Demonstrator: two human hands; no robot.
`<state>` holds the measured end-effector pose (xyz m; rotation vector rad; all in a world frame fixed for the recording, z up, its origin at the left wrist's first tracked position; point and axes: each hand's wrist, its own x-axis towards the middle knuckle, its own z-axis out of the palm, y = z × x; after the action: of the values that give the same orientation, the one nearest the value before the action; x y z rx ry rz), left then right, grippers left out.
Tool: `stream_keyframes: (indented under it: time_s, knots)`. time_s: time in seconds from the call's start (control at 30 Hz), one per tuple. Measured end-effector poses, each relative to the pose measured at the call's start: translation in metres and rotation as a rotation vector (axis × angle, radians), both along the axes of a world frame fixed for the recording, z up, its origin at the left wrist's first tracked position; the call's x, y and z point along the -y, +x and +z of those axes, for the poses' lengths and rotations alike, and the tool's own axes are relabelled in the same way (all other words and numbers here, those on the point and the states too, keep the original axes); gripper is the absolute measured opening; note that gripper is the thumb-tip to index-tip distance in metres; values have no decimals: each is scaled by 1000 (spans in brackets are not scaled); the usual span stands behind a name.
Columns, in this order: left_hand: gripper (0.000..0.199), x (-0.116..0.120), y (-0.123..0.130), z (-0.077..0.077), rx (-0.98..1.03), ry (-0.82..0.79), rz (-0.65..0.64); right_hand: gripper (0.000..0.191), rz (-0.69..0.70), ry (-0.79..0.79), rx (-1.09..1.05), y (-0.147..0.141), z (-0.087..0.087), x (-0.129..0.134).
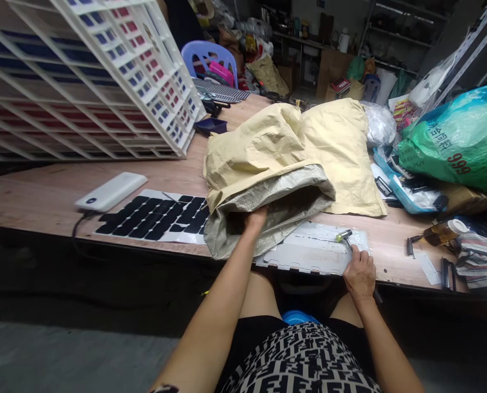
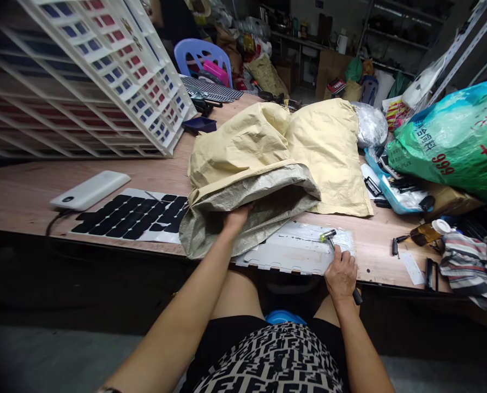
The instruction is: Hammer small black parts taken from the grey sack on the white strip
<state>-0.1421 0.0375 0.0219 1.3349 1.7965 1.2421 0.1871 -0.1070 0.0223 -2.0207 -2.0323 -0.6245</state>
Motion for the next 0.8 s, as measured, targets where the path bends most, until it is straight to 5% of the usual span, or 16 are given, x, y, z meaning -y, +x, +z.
stream_keyframes:
  time_s: [0.1,0.27,0.43,0.8]
  knots:
    - [22,40,34,-3,-40,31,-13,46,2,-6,10,0,0,0]
    - [14,87,94,0,-232,279,-246,46,5,-36,0,1,1,-1]
    - [15,87,120,-9,-239,224,-474,45,-4,-53,-63,0,1,2]
    - [19,80,122,-26,-295,151,-504,35,88,-25,-556,22,1,2]
